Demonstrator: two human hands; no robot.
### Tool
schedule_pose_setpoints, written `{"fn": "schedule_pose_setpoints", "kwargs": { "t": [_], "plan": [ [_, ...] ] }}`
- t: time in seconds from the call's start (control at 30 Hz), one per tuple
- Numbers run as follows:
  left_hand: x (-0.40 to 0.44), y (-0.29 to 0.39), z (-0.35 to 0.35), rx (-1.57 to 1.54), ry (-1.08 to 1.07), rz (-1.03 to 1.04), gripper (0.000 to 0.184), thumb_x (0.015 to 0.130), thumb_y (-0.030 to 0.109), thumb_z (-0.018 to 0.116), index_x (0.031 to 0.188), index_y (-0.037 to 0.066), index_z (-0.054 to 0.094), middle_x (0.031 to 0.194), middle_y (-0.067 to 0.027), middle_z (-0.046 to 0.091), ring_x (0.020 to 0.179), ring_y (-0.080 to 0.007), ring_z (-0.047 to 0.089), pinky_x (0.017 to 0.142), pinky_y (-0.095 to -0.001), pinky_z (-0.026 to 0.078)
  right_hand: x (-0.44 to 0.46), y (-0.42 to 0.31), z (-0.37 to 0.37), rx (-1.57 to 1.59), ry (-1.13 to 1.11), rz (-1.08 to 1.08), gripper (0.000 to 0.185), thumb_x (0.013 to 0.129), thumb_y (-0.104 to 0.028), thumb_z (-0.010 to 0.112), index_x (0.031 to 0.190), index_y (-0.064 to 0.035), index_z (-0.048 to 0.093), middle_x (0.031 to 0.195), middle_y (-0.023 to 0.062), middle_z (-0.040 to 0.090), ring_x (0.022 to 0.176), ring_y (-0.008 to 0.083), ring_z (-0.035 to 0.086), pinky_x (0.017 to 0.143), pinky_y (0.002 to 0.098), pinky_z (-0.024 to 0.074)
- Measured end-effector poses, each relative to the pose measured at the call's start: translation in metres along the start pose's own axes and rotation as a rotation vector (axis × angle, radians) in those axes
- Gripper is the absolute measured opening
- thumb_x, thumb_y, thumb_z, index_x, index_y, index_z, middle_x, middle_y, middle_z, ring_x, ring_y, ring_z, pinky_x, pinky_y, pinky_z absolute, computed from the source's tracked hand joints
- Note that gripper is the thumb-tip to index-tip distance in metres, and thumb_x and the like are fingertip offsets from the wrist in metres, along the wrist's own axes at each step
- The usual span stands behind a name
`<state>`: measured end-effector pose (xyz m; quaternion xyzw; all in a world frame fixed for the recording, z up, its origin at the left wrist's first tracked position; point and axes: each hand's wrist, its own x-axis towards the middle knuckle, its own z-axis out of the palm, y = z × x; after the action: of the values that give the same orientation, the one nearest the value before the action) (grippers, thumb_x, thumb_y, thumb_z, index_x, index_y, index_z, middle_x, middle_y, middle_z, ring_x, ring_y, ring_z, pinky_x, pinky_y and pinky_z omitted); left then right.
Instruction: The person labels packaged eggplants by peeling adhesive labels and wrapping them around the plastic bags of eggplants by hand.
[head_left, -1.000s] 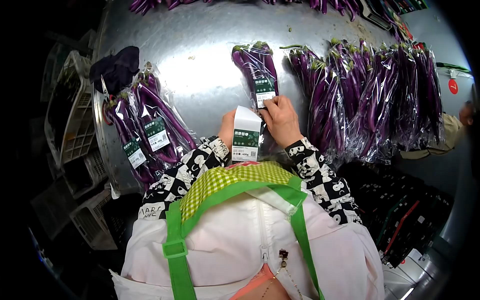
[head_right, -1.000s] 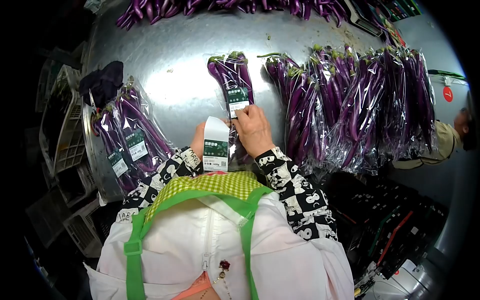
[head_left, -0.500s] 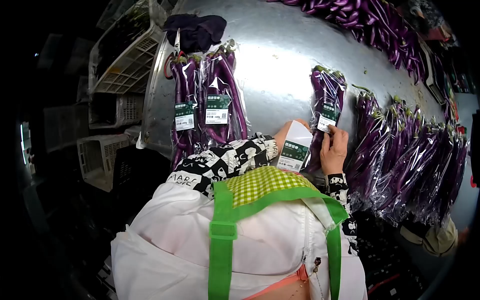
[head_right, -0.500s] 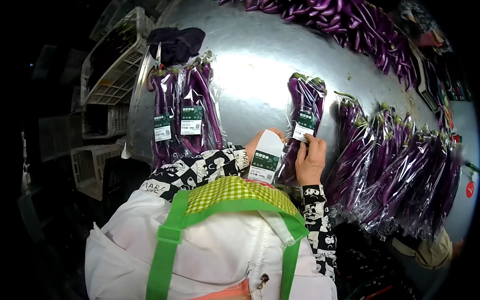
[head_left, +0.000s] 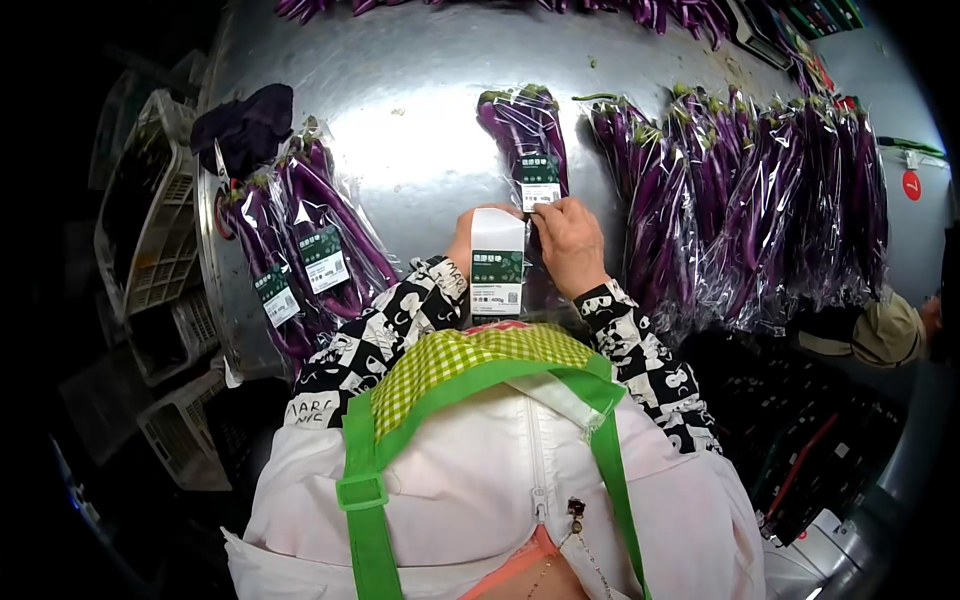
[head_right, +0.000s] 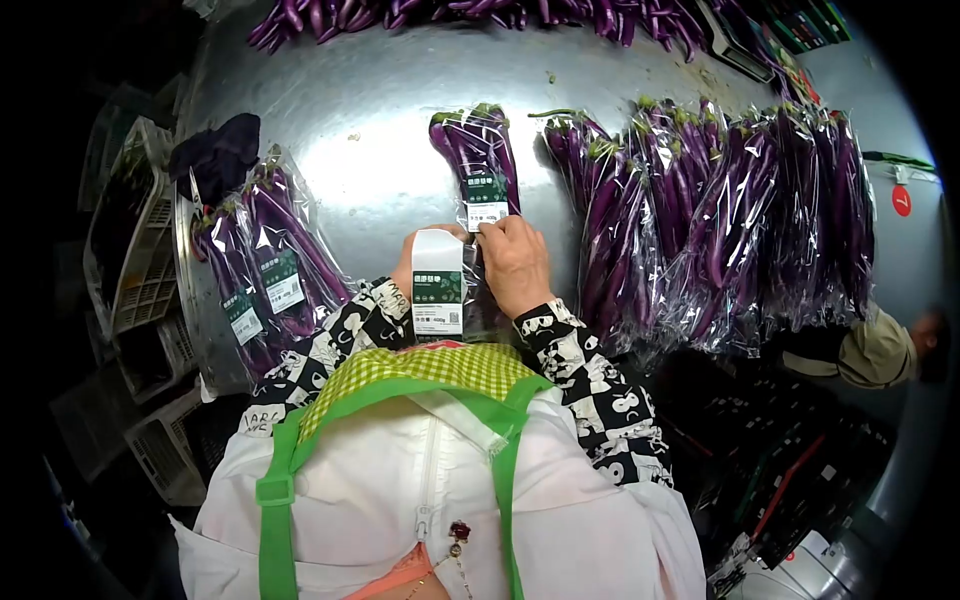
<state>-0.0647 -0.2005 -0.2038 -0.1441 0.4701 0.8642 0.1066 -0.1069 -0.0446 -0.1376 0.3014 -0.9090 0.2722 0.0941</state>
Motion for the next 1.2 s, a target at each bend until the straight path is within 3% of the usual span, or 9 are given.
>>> {"fn": "schedule_pose_setpoints", "kwargs": {
  "t": [0.1, 0.3, 0.4, 0.57, 0.63, 0.87, 0.97, 1.2],
  "plan": [
    [-0.002, 0.003, 0.003, -0.035, 0.047, -0.095, 0.011, 0.088, 0.008, 0.060, 0.096, 0.001, 0.063, 0.075, -0.0014, 0.062, 0.063, -0.0085, 0.059, 0.053, -0.0210, 0.049, -0.001, -0.001, 0.000, -0.005, -0.012, -0.009, 0.014, 0.080, -0.008, 0.067, 0.094, -0.0055, 0.066, 0.084, 0.0098, 0.059, 0.078, 0.0300, 0.058, 0.069, 0.0395, 0.0461],
    [-0.004, 0.008, 0.007, -0.047, -0.021, -0.038, 0.011, 0.089, 0.011, 0.060, 0.093, 0.000, 0.062, 0.073, 0.0006, 0.060, 0.062, -0.0069, 0.058, 0.052, -0.0195, 0.046, 0.004, -0.005, -0.002, 0.017, -0.035, -0.067, 0.014, 0.080, -0.008, 0.066, 0.093, -0.0037, 0.066, 0.082, 0.0092, 0.058, 0.075, 0.0296, 0.057, 0.067, 0.0390, 0.0441],
    [-0.007, 0.015, 0.012, 0.139, 0.017, 0.009, 0.012, 0.089, 0.010, 0.059, 0.094, 0.000, 0.062, 0.075, 0.0003, 0.061, 0.064, -0.0058, 0.057, 0.054, -0.0189, 0.046, 0.006, -0.004, -0.002, -0.011, -0.057, -0.095, 0.012, 0.080, -0.007, 0.065, 0.091, -0.0037, 0.065, 0.080, 0.0090, 0.058, 0.073, 0.0292, 0.056, 0.068, 0.0388, 0.0431],
    [-0.004, 0.002, 0.007, 0.099, -0.014, 0.054, 0.012, 0.090, 0.007, 0.057, 0.095, -0.002, 0.062, 0.078, -0.0012, 0.061, 0.066, -0.0059, 0.057, 0.057, -0.0200, 0.048, 0.009, 0.001, 0.001, -0.012, -0.175, -0.101, 0.008, 0.081, -0.006, 0.062, 0.088, -0.0050, 0.064, 0.079, 0.0096, 0.058, 0.074, 0.0293, 0.057, 0.070, 0.0391, 0.0429],
    [-0.006, 0.000, 0.005, -0.058, -0.014, 0.092, 0.016, 0.089, 0.007, 0.058, 0.100, -0.004, 0.062, 0.080, -0.0023, 0.063, 0.067, -0.0068, 0.058, 0.057, -0.0202, 0.049, 0.009, 0.001, 0.001, -0.016, -0.185, -0.095, 0.008, 0.081, -0.006, 0.062, 0.088, -0.0046, 0.064, 0.080, 0.0101, 0.058, 0.074, 0.0295, 0.057, 0.070, 0.0391, 0.0432],
    [-0.003, -0.007, -0.004, 0.034, -0.011, 0.061, 0.022, 0.087, 0.004, 0.061, 0.107, -0.006, 0.063, 0.084, -0.0049, 0.066, 0.070, -0.0083, 0.060, 0.059, -0.0207, 0.050, 0.011, 0.002, 0.001, 0.074, -0.136, -0.045, 0.008, 0.081, -0.004, 0.063, 0.088, -0.0021, 0.065, 0.080, 0.0146, 0.060, 0.073, 0.0342, 0.058, 0.066, 0.0420, 0.0462],
    [-0.003, -0.002, -0.002, 0.129, 0.023, 0.064, 0.020, 0.090, 0.010, 0.064, 0.104, -0.005, 0.065, 0.085, -0.0010, 0.065, 0.072, -0.0042, 0.056, 0.059, -0.0193, 0.047, 0.010, 0.006, 0.002, 0.118, -0.115, -0.035, 0.007, 0.081, -0.004, 0.063, 0.088, -0.0016, 0.065, 0.079, 0.0156, 0.060, 0.072, 0.0354, 0.058, 0.064, 0.0430, 0.0468],
    [-0.002, 0.002, 0.002, 0.187, 0.021, 0.103, 0.020, 0.090, 0.012, 0.064, 0.102, -0.004, 0.066, 0.083, 0.0003, 0.064, 0.069, -0.0039, 0.055, 0.058, -0.0184, 0.046, 0.012, 0.004, 0.000, 0.087, -0.143, -0.066, 0.007, 0.080, -0.003, 0.064, 0.087, -0.0013, 0.065, 0.079, 0.0145, 0.060, 0.071, 0.0339, 0.058, 0.064, 0.0420, 0.0464]
  ]
}}
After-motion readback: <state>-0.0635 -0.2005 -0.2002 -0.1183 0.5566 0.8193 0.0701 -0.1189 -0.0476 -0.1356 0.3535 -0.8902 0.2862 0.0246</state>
